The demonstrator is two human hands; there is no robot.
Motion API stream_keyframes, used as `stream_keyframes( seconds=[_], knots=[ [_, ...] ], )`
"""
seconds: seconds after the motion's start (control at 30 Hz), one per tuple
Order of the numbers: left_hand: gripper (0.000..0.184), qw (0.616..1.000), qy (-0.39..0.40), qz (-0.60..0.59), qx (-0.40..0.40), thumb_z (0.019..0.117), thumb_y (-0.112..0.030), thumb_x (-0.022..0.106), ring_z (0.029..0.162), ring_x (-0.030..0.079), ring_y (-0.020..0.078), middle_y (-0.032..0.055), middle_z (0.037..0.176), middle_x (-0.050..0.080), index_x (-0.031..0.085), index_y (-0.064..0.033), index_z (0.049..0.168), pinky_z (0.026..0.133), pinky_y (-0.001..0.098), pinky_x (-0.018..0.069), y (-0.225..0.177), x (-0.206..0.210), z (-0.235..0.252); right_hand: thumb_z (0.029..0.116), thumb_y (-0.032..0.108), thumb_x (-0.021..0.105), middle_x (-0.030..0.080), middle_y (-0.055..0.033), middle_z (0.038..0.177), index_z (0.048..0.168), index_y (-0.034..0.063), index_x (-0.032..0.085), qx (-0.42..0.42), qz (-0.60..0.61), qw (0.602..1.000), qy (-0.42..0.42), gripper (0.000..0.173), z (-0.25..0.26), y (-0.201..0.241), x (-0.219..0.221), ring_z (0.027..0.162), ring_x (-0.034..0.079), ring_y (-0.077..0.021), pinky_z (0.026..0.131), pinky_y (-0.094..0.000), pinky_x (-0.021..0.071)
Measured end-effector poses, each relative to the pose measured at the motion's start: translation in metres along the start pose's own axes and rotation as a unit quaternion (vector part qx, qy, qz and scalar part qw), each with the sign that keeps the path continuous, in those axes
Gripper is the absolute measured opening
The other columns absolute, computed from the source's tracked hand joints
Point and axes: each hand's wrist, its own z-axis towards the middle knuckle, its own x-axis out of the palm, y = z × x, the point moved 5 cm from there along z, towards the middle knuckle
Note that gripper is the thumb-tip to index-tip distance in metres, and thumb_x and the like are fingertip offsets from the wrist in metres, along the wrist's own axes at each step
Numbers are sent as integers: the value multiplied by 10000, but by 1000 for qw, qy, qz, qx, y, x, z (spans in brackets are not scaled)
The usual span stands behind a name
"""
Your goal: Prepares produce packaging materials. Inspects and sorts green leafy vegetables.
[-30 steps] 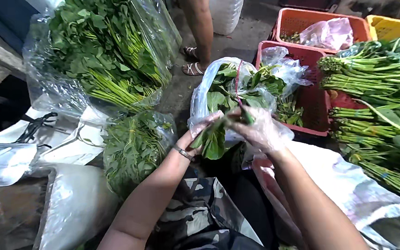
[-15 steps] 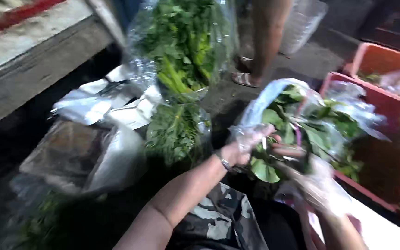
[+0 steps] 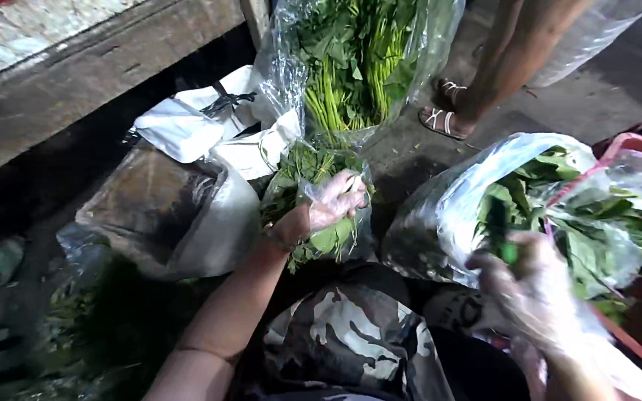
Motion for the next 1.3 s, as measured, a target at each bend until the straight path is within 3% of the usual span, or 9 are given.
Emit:
stream_keyframes(
  seconds=[0.2, 0.3, 0.4, 0.5, 0.7, 0.8, 0.93, 1.07, 1.3],
  knots=[
    [280, 999, 25, 42, 15, 1072, -120, 492, 749, 621, 150, 115, 925, 642, 532, 19, 1311, 701, 305, 540, 0, 19, -6, 1017, 133, 550, 721, -233, 1050, 1349, 39, 625, -10, -159, 983, 87, 353, 28, 31, 93, 903, 715, -422, 783, -616, 552],
    [335, 993, 42, 109, -13, 1075, -195, 514, 870, 671, 269, 182, 1021, 670, 530, -7, 1352, 814, 451, 557, -1, 24, -4, 995, 116, 572, 692, -217, 1186, 1365, 58, 605, 19, -247, 962, 117, 376, 32, 31, 107, 988, 704, -421, 820, -609, 548],
    [389, 987, 49, 152, -24, 1078, -250, 520, 919, 663, 285, 188, 1077, 662, 503, -25, 1394, 846, 471, 541, -1, 32, -2, 995, 106, 578, 686, -228, 1194, 1374, 36, 591, 25, -269, 955, 125, 385, 31, 25, 110, 1014, 703, -415, 844, -584, 554],
    [429, 981, 72, 174, -49, 1075, -270, 516, 1146, 638, 350, 218, 1269, 637, 491, -48, 1441, 989, 555, 491, 1, 47, -2, 986, 129, 595, 692, -229, 1176, 1351, 45, 609, 36, -293, 946, 131, 375, 26, 20, 108, 1002, 706, -421, 833, -592, 558],
    [411, 980, 132, 111, -99, 1092, -272, 447, 1174, 618, 311, 214, 1273, 634, 538, -11, 1397, 1025, 498, 468, 14, 69, -15, 1027, 158, 508, 711, -272, 1127, 1273, -8, 659, 36, -271, 950, 149, 333, 10, 9, 102, 1007, 701, -481, 855, -658, 525],
    [428, 977, 45, 147, -144, 1063, -305, 536, 1196, 617, 389, 224, 1293, 644, 553, -92, 1434, 1019, 616, 455, 43, 26, -19, 982, 79, 538, 726, -249, 1012, 1199, -62, 672, 12, -133, 989, 64, 291, -1, -4, 84, 882, 723, -373, 809, -548, 562],
    [396, 942, -136, 299, -66, 1001, -299, 633, 1220, 618, 394, 202, 1280, 667, 645, -119, 1353, 1024, 627, 466, 80, -56, 10, 985, 75, 520, 706, -204, 971, 1175, -74, 665, 47, -82, 996, -4, 282, -9, -21, 57, 819, 670, -200, 771, -368, 542],
    [365, 897, -92, 426, -71, 1009, -358, 599, 1263, 596, 340, 111, 1328, 668, 661, -268, 1357, 1086, 611, 379, 93, -55, 52, 980, 125, 513, 677, -124, 873, 1145, -44, 679, 48, -75, 995, -33, 288, -12, -22, 50, 712, 581, -72, 679, -252, 480],
    [607, 891, -11, 440, -114, 917, -341, 735, 1290, 552, 406, 168, 1439, 565, 537, -238, 1481, 1100, 647, 353, 137, -28, 78, 972, 207, 537, 683, -125, 921, 1177, -33, 660, 50, -114, 988, -86, 339, -45, -16, 0, 762, 606, -57, 712, -246, 507]
  ],
)
